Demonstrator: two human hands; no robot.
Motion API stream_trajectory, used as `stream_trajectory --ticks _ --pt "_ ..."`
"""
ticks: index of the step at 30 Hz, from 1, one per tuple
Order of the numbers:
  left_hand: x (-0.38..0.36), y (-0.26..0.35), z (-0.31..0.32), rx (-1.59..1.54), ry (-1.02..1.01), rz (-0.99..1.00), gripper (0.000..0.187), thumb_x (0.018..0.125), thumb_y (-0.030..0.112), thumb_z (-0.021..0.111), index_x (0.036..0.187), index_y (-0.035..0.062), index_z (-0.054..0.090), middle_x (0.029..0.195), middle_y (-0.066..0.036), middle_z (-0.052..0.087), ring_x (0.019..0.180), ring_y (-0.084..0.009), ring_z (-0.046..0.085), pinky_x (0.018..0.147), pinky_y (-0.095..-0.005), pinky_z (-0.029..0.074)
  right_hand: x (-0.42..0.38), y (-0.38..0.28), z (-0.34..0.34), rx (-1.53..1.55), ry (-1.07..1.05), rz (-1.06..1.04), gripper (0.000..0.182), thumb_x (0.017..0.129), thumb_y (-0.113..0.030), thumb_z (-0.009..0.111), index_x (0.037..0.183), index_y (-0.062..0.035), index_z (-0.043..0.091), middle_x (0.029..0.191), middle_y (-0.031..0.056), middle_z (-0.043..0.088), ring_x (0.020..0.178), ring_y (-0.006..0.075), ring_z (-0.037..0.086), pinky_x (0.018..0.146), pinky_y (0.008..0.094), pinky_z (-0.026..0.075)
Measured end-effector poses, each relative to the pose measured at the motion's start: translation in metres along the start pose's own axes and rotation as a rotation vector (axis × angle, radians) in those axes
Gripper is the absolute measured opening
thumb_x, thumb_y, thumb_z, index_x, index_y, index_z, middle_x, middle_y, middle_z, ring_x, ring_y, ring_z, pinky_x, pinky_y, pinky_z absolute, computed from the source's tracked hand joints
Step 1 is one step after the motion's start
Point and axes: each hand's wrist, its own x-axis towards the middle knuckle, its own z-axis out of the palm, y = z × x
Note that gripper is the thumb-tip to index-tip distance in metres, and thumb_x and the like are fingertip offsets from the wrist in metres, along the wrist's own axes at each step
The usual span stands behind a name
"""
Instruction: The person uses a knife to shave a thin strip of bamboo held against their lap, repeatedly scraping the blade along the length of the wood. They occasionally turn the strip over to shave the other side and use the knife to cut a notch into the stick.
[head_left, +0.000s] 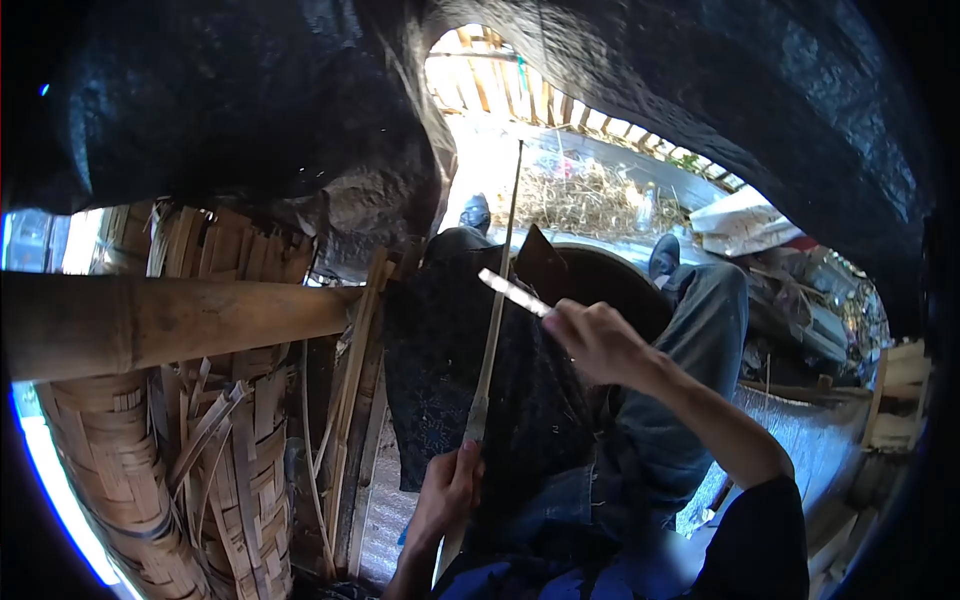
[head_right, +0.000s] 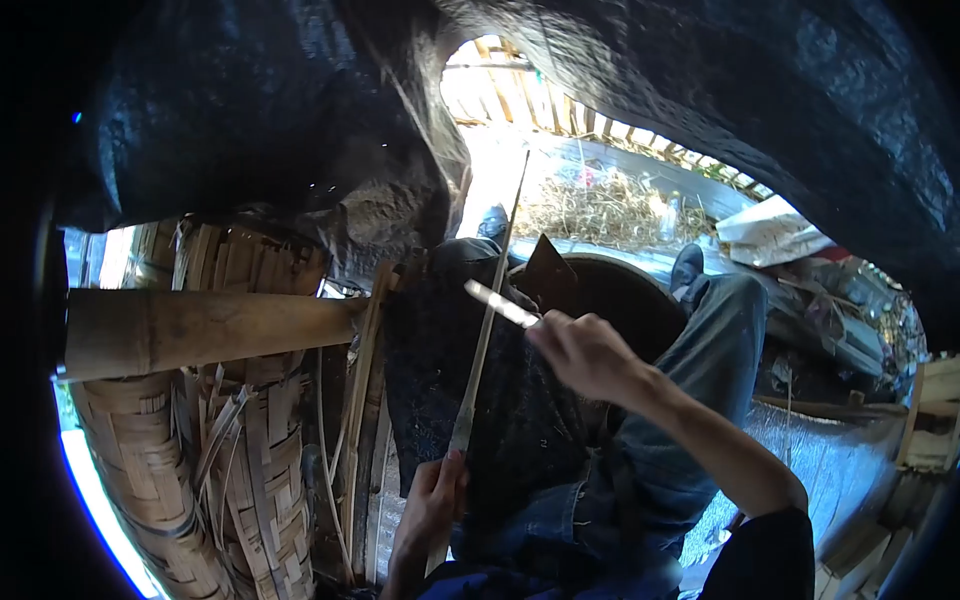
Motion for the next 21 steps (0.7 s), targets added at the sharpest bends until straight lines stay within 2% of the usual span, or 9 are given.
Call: stream_trajectory --ticks 2,4,5,7,10,13,17,19,21 --pt "0.001 0.014 0.003 0.085 0.002 -0.011 0.05 0.099 0.04 0.038 0.067 0.0038 0.049 0.052 0.001 0.043 0.045 -0.0084 0.045 0.044 -0.025 0.035 -0.015 -0.017 0.018 0.011 0.003 -0.034 0.042 0.097 -0.035 0.046 0.074 -0.0004 0.05 0.049 0.0178 0.05 0.044 0.0329 0.055 0.04 0.0426 0.041" --pt "-0.001 0.023 0.009 0.106 0.131 0.022 0.048 0.097 0.044 0.042 0.07 0.0051 0.05 0.052 0.003 0.038 0.045 -0.0088 0.037 0.045 -0.0266 0.031 -0.022 -0.03 0.027 -0.078 -0.17 -0.064 0.044 0.096 -0.037 0.046 0.071 -0.0013 0.052 0.049 0.0173 0.051 0.045 0.0326 0.057 0.041 0.0436 0.042" --pt "0.002 0.021 0.006 0.115 0.124 0.022 0.048 0.097 0.044 0.042 0.07 0.0051 0.05 0.052 0.003 0.038 0.045 -0.0088 0.037 0.045 -0.0266 0.031 -0.022 -0.032 0.03 -0.075 -0.163 -0.055 0.044 0.096 -0.037 0.046 0.071 -0.0013 0.052 0.049 0.0173 0.051 0.045 0.0326 0.057 0.041 0.0436 0.042" --pt "0.01 0.013 0.0 0.254 0.089 0.081 0.05 0.098 0.034 0.039 0.066 -0.0017 0.053 0.05 -0.007 0.049 0.046 -0.0167 0.051 0.045 -0.0321 0.038 -0.017 -0.034 0.032 -0.078 -0.271 0.072 0.047 0.096 -0.038 0.047 0.068 -0.0017 0.053 0.049 0.0163 0.053 0.046 0.0332 0.058 0.043 0.0441 0.044" --pt "0.01 0.003 0.001 0.396 0.132 0.202 0.049 0.097 0.031 0.041 0.067 -0.0048 0.055 0.052 -0.014 0.052 0.046 -0.0248 0.054 0.048 -0.0367 0.04 -0.007 -0.021 0.041 -0.144 -0.136 0.059 0.044 0.095 -0.036 0.05 0.066 -0.0027 0.053 0.048 0.0178 0.05 0.048 0.0366 0.057 0.042 0.0442 0.044" --pt "0.001 -0.005 0.005 0.422 0.153 0.277 0.047 0.097 0.028 0.041 0.067 -0.006 0.055 0.053 -0.019 0.052 0.048 -0.031 0.055 0.049 -0.0389 0.041 0.021 0.003 0.032 -0.231 -0.107 0.057 0.046 0.096 -0.038 0.045 0.069 -0.0019 0.055 0.056 0.0193 0.057 0.056 0.0375 0.061 0.05 0.0463 0.048" --pt "-0.018 -0.006 0.004 0.356 0.127 0.168 0.05 0.098 0.032 0.04 0.067 -0.004 0.056 0.052 -0.014 0.053 0.046 -0.0252 0.055 0.048 -0.0362 0.042 0.074 0.056 0.033 -0.329 0.021 0.047 0.047 0.099 -0.035 0.039 0.073 0.0001 0.058 0.063 0.0212 0.06 0.061 0.0382 0.063 0.056 0.0476 0.051" --pt "-0.022 -0.015 0.002 0.123 0.036 0.029 0.05 0.099 0.036 0.038 0.066 0.001 0.054 0.05 -0.007 0.049 0.044 -0.0161 0.051 0.044 -0.0298 0.038 0.093 0.065 0.023 -0.218 0.122 0.095 0.048 0.1 -0.033 0.037 0.072 0.0008 0.056 0.062 0.0226 0.058 0.06 0.0382 0.062 0.056 0.047 0.048" --pt "-0.021 -0.011 -0.001 -0.004 0.025 -0.022 0.049 0.099 0.038 0.037 0.066 0.0049 0.051 0.049 -0.004 0.046 0.043 -0.0118 0.047 0.042 -0.0264 0.035 0.093 0.055 0.02 -0.102 0.254 0.077 0.048 0.1 -0.033 0.037 0.069 0.0006 0.052 0.055 0.0201 0.051 0.048 0.0345 0.052 0.05 0.045 0.041"
